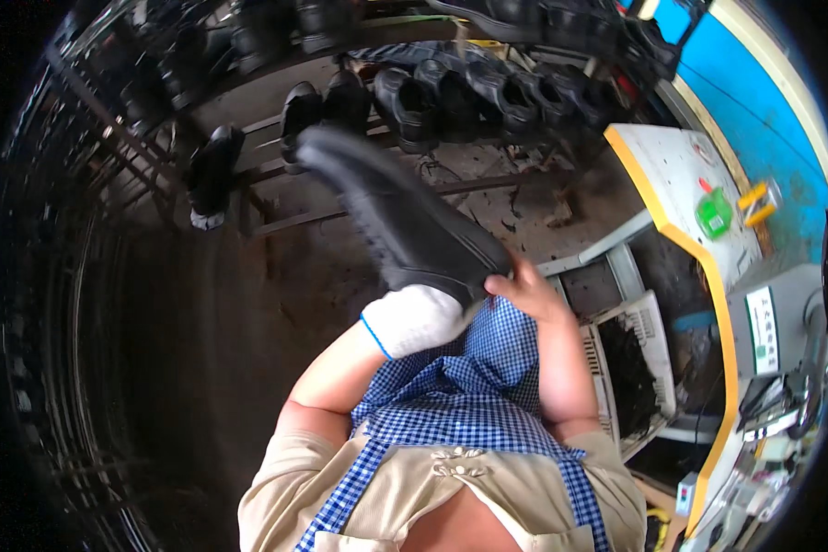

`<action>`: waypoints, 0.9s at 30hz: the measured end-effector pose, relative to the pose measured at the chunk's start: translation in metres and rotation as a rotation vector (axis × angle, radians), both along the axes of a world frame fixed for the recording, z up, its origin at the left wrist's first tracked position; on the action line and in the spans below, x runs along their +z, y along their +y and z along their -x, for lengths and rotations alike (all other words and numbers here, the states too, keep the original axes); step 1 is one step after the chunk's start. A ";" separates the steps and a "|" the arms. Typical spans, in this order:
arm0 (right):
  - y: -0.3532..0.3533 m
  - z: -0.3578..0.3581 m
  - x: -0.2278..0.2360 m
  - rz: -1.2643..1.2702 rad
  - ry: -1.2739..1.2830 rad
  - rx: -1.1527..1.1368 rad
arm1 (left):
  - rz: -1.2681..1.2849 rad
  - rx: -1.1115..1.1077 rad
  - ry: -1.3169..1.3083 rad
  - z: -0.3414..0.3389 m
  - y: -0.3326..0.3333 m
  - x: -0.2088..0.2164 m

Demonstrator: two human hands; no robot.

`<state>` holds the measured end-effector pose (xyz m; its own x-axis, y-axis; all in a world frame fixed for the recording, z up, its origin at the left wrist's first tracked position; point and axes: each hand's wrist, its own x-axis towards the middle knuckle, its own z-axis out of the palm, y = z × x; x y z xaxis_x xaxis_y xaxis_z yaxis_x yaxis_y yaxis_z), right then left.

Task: The person picks up black shoes from a metal rack and uses a small metal tool to scrape and clean the soles and edges. They handle the shoes one at a time, turning them over to access different areas, and place them back on the rack after cleaning.

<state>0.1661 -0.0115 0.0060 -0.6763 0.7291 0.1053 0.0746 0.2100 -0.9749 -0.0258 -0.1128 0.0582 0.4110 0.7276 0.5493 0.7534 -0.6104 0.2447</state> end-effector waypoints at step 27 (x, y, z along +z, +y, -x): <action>0.103 0.114 0.062 0.819 0.827 0.309 | -0.720 0.506 -0.282 0.147 0.123 0.142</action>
<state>0.0520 0.0913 0.0684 -0.7806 0.6013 0.1708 -0.5801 -0.5952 -0.5561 -0.1730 0.0107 0.2000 -0.0802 0.2280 0.9704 0.9421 -0.3008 0.1485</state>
